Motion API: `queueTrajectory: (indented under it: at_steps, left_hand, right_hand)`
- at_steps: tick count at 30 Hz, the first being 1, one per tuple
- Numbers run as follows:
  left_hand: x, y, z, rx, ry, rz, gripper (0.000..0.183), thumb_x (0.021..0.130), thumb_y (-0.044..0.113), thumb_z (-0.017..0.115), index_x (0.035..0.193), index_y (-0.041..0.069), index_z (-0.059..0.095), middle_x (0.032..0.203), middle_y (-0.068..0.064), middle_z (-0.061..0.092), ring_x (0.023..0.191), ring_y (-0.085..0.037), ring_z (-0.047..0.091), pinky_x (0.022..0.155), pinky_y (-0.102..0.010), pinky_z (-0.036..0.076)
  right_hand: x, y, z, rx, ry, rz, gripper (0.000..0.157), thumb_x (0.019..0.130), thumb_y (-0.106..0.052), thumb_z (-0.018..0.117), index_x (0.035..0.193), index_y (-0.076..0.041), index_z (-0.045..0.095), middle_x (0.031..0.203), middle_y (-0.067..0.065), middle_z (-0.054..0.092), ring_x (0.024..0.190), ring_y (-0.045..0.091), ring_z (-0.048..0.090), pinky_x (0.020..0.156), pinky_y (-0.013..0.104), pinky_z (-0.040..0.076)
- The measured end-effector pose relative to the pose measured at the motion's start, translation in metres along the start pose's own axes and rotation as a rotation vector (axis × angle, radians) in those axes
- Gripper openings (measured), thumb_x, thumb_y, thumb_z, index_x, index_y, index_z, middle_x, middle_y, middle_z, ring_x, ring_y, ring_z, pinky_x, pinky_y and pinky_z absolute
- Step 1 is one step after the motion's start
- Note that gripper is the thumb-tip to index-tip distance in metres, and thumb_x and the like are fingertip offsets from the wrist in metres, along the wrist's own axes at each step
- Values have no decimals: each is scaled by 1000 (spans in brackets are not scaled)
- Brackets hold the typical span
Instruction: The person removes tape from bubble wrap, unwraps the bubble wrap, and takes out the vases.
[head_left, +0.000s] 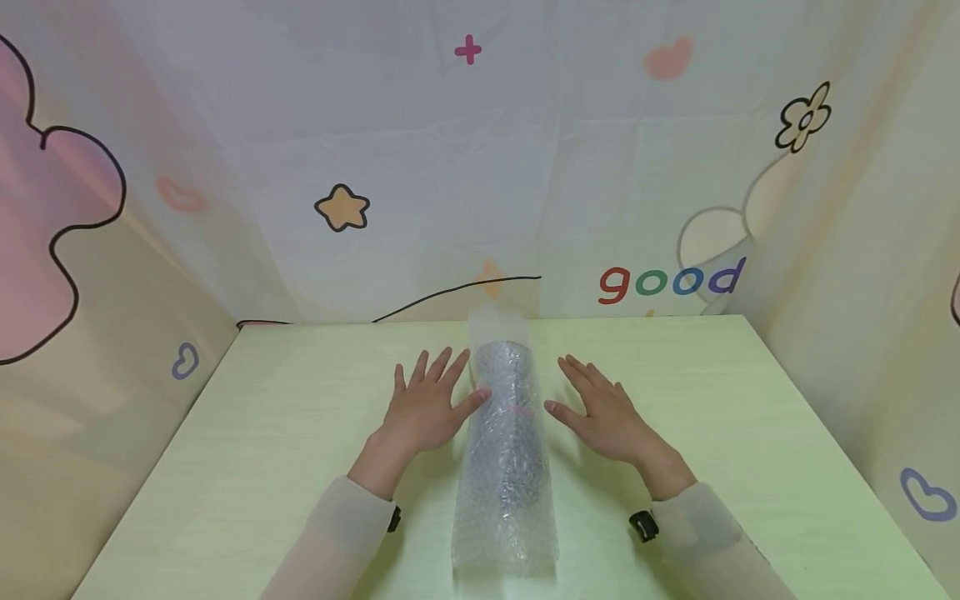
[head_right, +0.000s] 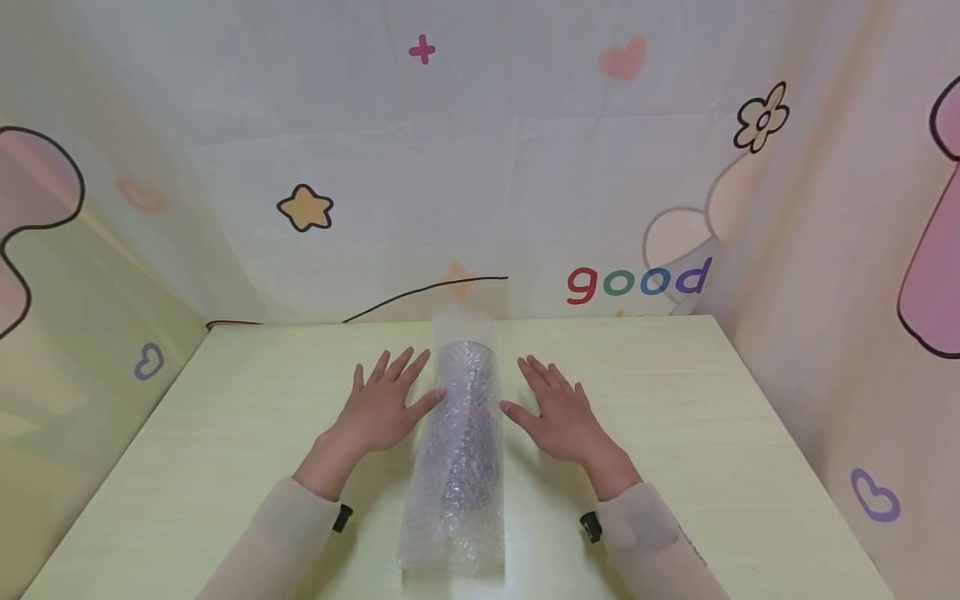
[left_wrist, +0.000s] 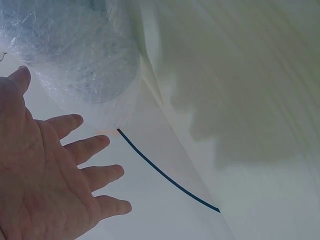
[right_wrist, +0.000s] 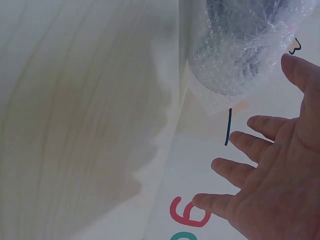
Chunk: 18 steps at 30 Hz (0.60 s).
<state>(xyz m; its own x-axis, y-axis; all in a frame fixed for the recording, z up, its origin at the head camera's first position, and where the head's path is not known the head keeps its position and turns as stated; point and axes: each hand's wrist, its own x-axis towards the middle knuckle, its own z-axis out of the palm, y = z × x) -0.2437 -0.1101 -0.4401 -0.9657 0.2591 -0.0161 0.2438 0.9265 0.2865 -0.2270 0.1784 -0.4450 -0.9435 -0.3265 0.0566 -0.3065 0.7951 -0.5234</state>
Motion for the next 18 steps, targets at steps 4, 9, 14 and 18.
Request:
queueTrajectory:
  at_steps: [4,9,14,18]
  left_hand:
    - [-3,0,0,-6,-4,-2,84,99,78,30,167,31,17,175,-4,16,162,-40,7,125,-69,2]
    - [-7,0,-1,-30,-5,-1,84,99,78,31,167,31,18,175,-4,16,162,-39,6,125,-69,1]
    - [-9,0,-2,-45,-6,4,84,100,78,30,167,30,19,175,-5,16,162,-39,6,125,-69,1]
    - [-11,0,-2,-43,-10,4,83,100,78,31,167,29,21,175,-5,17,162,-39,6,125,-70,1]
  right_hand:
    - [-2,0,1,15,-6,-10,77,105,-52,51,165,-12,24,173,14,22,157,49,16,119,78,10]
    - [-3,1,3,33,-9,-20,78,105,-51,53,166,-12,24,173,13,22,157,48,17,119,77,10]
    - [-4,1,4,35,-8,-26,78,105,-52,53,165,-12,25,172,13,22,157,49,18,119,77,10]
    - [-5,2,4,26,-5,-30,77,104,-51,54,165,-12,26,172,14,23,157,48,19,119,77,12]
